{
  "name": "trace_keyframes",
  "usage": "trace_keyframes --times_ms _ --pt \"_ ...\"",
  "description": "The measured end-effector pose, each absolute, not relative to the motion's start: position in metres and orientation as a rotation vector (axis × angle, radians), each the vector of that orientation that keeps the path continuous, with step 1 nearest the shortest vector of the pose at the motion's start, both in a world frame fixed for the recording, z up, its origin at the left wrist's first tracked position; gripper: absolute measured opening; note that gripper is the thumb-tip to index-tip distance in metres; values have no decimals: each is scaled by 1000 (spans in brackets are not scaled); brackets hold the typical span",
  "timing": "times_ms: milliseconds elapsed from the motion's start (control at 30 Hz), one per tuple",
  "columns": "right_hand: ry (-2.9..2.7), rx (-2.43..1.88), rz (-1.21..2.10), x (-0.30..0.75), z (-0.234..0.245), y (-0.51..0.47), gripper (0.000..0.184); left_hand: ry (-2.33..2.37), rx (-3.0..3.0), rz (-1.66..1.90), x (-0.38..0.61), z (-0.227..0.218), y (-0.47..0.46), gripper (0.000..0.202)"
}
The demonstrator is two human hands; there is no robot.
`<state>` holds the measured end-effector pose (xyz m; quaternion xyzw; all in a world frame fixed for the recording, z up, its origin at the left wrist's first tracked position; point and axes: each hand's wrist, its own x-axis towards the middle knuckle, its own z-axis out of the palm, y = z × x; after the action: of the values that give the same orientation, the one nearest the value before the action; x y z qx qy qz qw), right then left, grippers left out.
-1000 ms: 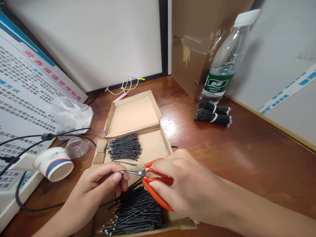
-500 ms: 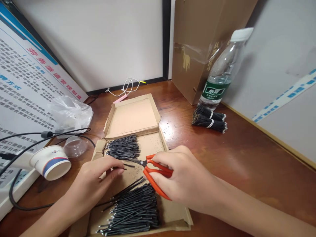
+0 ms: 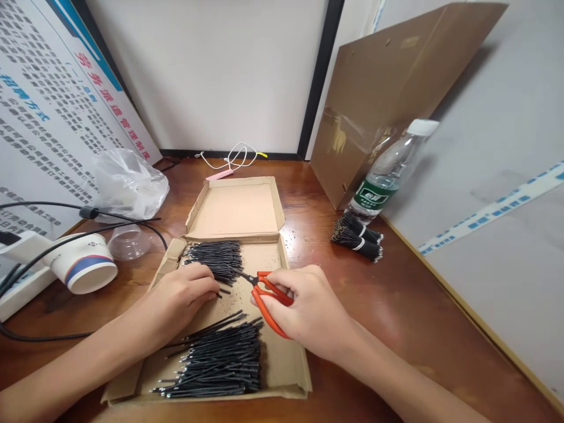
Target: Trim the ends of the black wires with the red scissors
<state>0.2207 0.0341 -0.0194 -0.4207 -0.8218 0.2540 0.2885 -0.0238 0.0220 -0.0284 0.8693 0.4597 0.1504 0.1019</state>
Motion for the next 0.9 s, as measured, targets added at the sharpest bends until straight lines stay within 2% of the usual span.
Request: trace_keyframes --times_ms 233,500,667,900 --pt "-2155 -1138 657 223 -27 38 23 1297 2540 487 -24 -31 19 28" --pt "-2174 -1130 648 224 -26 36 23 1224 2360 233 -13 -18 1 8" --pt "-2172 -1129 645 224 -26 37 22 1288 2263 199 -7 -18 -5 17" --pt "-2187 -1117 642 224 -26 36 22 1397 2127 287 -6 -9 -4 15"
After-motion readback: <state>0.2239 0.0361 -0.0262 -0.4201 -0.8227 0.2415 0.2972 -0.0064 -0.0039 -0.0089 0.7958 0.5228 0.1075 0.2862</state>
